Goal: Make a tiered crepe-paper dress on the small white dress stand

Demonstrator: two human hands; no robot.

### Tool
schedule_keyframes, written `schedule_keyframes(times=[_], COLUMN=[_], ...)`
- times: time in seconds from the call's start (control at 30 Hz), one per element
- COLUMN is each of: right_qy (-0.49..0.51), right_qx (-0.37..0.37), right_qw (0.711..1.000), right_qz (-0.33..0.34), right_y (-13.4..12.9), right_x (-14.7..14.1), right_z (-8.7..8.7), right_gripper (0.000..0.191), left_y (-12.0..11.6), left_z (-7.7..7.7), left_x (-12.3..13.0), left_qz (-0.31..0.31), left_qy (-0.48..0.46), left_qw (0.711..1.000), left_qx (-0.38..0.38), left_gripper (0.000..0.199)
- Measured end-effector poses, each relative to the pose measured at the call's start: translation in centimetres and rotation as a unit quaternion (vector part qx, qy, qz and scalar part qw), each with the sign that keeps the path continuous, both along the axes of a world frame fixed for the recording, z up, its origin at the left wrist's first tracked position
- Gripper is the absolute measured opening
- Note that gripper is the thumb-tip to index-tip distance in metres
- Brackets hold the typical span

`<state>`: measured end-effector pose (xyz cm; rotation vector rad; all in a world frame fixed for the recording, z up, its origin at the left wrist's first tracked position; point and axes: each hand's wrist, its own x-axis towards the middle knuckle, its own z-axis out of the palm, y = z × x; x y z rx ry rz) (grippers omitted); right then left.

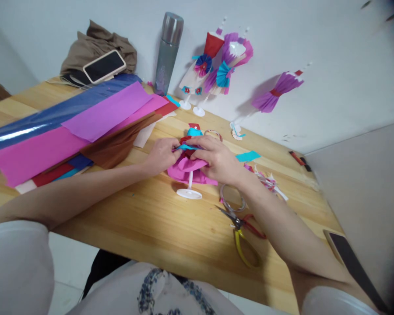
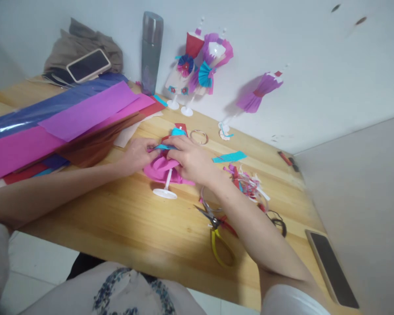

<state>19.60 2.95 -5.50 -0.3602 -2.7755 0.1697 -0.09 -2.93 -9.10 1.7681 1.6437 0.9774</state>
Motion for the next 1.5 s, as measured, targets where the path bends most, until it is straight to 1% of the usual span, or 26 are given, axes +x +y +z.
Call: schedule_keyframes(times=[0.1, 0.27, 0.43, 0.53, 0.67, 0.8, 0.87, 0.97, 1.03, 1.17, 1.3, 1.4, 1.5], right_qy=[0.006, -0.003, -0.003, 0.001, 0.009, 0.023, 0.012, -0.009, -0.013, -0.015, -0.068, -0.098, -0.085], right_qx=[-0.011, -0.026, 0.012, 0.000, -0.006, 0.011, 0.033, 0.072, 0.081, 0.074, 0.061, 0.044, 0.035], right_qw=[1.000, 0.999, 1.000, 1.000, 1.000, 0.999, 0.999, 0.997, 0.996, 0.996, 0.994, 0.993, 0.995], right_qz=[-0.019, -0.020, 0.009, 0.010, -0.002, -0.029, -0.036, -0.026, -0.023, -0.036, -0.063, -0.056, -0.033], right_y=[0.0, 0.1, 0.3, 0.3, 0.1, -0.2, -0.3, -0.4, -0.4, -0.5, -0.5, -0.3, -0.2], right_x=[0.1, 0.1, 0.3, 0.4, 0.3, -0.2, -0.4, -0.5, -0.5, -0.7, -1.0, -0.9, -0.5], right_z=[-0.1, -0.2, -0.6, -0.7, -0.5, 0.1, 0.3, 0.5, 0.5, 0.6, 0.7, 0.5, 0.1], right_gripper=[0.026, 0.025, 0.027, 0.027, 0.027, 0.029, 0.030, 0.024, 0.022, 0.025, 0.030, 0.028, 0.026], left_y=[-0.2, -0.4, -0.4, -0.5, -0.6, -0.7, -0.6, -0.5, -0.5, -0.6, -0.4, -0.2, 0.1], left_z=[0.1, 0.0, 0.3, 0.7, 0.9, 0.8, 0.7, 0.7, 0.7, 0.8, 0.6, 0.4, 0.2], left_x=[0.1, 0.2, 0.3, 0.4, 0.4, 0.3, 0.3, 0.3, 0.3, 0.3, 0.3, 0.2, 0.1], left_qz=[0.000, -0.010, -0.027, -0.033, -0.037, -0.052, -0.048, -0.027, -0.019, -0.034, -0.036, -0.041, -0.030], left_qy=[0.008, 0.029, 0.087, 0.102, 0.067, 0.020, 0.023, 0.041, 0.046, 0.010, 0.018, 0.017, 0.016], left_qw=[1.000, 0.999, 0.995, 0.993, 0.997, 0.998, 0.997, 0.998, 0.998, 0.999, 0.999, 0.999, 0.999], left_qx=[-0.002, 0.007, 0.043, 0.041, 0.026, 0.040, 0.049, 0.042, 0.035, 0.030, 0.030, 0.026, 0.017], left_gripper=[0.014, 0.009, 0.015, 0.011, 0.014, 0.013, 0.013, 0.016, 0.018, 0.017, 0.020, 0.019, 0.021])
